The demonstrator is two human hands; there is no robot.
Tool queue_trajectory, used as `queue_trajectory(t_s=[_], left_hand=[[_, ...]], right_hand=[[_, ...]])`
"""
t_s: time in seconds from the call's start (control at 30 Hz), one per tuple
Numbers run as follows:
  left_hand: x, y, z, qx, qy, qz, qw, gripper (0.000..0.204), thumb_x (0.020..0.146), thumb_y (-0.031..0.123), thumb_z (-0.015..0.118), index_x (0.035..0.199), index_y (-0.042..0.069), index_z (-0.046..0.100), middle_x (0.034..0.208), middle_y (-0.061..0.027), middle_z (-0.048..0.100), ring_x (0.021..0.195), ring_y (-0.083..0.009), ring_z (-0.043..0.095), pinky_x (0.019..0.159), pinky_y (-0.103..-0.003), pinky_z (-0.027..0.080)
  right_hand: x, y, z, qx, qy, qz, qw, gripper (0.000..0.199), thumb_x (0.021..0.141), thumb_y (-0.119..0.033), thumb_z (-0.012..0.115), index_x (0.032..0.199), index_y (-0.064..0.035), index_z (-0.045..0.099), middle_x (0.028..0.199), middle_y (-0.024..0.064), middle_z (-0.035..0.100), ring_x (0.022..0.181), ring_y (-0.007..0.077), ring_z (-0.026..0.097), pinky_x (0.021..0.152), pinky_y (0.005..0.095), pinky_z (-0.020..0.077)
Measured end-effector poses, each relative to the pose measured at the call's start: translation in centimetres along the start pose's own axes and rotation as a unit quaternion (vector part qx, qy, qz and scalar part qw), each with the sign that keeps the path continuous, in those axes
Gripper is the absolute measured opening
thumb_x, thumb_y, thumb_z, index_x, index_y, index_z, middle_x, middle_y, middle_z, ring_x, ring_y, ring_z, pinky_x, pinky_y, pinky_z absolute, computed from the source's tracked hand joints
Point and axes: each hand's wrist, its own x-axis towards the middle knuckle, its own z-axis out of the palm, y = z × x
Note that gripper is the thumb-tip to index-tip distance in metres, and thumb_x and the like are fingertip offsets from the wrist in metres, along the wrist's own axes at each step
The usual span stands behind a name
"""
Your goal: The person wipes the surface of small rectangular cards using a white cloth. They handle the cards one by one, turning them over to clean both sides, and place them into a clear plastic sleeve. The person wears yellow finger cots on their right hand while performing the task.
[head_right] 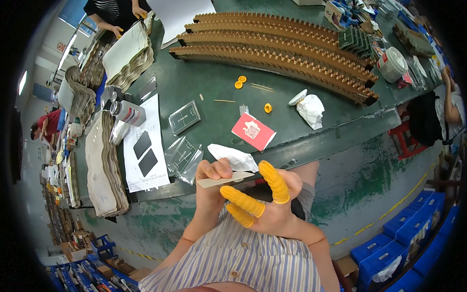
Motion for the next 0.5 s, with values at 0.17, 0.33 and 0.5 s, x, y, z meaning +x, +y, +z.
queue_trajectory(t_s=[0.17,0.33,0.5], left_hand=[[0.18,0.04,0.41,-0.021,-0.008,0.015,1.000,0.016,0.079,0.008,0.069,0.077,0.010,0.053,0.077,-0.0085,0.062,0.081,-0.0186,0.052,0.074,-0.030,0.045],[0.16,-0.17,0.01,-0.019,-0.017,0.027,0.999,0.017,0.080,0.012,0.069,0.076,0.011,0.052,0.076,-0.0071,0.061,0.081,-0.0179,0.051,0.071,-0.029,0.045],[0.12,-0.29,-0.46,-0.031,-0.013,0.024,0.999,0.018,0.080,0.014,0.069,0.077,0.014,0.051,0.077,-0.0050,0.061,0.081,-0.0177,0.050,0.076,-0.031,0.043]], right_hand=[[-0.42,-0.32,0.81,-0.022,-0.042,0.019,0.999,0.037,0.070,-0.025,0.076,0.107,-0.0252,0.068,0.124,0.0080,0.035,0.114,0.0272,0.027,0.090,0.0381,0.0287],[0.19,-0.70,0.75,-0.046,-0.030,0.008,0.998,0.040,0.071,-0.030,0.076,0.109,-0.0361,0.066,0.117,0.0068,0.035,0.111,0.0231,0.033,0.089,0.0357,0.0310],[-0.27,-0.56,0.89,-0.050,-0.016,0.041,0.998,0.040,0.071,-0.031,0.077,0.110,-0.0351,0.067,0.124,0.0081,0.035,0.112,0.0245,0.032,0.090,0.0353,0.0308]])
